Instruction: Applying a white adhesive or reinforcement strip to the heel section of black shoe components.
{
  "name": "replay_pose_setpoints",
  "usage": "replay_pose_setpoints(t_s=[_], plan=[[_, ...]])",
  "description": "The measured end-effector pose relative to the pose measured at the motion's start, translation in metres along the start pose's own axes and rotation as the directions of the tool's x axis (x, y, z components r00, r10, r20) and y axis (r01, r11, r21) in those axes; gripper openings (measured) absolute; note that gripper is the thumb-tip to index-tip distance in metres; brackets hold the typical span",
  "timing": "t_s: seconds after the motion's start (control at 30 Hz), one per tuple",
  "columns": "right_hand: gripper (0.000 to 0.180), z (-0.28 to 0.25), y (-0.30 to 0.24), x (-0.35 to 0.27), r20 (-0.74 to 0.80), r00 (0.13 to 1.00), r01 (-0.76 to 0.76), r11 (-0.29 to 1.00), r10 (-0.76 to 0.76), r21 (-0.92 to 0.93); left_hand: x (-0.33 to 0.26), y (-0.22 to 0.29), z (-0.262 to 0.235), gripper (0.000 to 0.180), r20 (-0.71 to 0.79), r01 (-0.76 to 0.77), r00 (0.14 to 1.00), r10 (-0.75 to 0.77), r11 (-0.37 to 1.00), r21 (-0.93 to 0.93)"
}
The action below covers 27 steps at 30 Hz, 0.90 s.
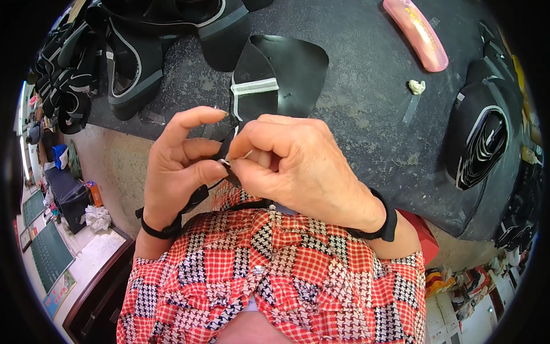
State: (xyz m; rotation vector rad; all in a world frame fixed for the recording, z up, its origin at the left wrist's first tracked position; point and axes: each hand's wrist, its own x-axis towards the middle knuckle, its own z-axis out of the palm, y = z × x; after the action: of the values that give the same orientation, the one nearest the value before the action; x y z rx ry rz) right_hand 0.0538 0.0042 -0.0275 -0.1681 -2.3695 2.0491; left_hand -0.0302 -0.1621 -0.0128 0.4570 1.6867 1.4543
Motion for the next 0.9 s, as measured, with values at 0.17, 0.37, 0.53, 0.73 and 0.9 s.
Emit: replay_pose_setpoints(t_s=[0.17, 0.37, 0.53, 0.73, 0.9], plan=[[0.006, 0.001, 0.0, -0.001, 0.0, 0.996, -0.086, 0.989, 0.087, 0.121, 0.0, -0.002, -0.004, 0.045, 0.036, 0.001, 0.999, 0.002, 0.996, -0.09], [0.006, -0.002, 0.002, 0.002, -0.015, 0.984, -0.167, 0.957, 0.176, 0.239, -0.007, -0.001, 0.007, 0.043, -0.059, -0.087, 0.995, 0.084, 0.995, -0.048], [0.007, -0.005, 0.005, 0.008, 0.012, 0.974, -0.222, 0.933, 0.228, 0.285, -0.009, -0.003, 0.008, 0.046, -0.125, -0.075, 0.989, 0.074, 0.997, -0.001], [0.007, -0.01, 0.005, 0.019, 0.106, 0.955, -0.297, 0.879, 0.278, 0.373, -0.008, 0.002, 0.008, 0.046, -0.123, -0.116, 0.986, 0.116, 0.993, 0.003], [0.007, -0.008, 0.007, 0.025, 0.111, 0.963, -0.268, 0.886, 0.244, 0.377, -0.013, 0.0, 0.003, 0.05, -0.153, -0.059, 0.986, 0.062, 0.998, 0.026]])
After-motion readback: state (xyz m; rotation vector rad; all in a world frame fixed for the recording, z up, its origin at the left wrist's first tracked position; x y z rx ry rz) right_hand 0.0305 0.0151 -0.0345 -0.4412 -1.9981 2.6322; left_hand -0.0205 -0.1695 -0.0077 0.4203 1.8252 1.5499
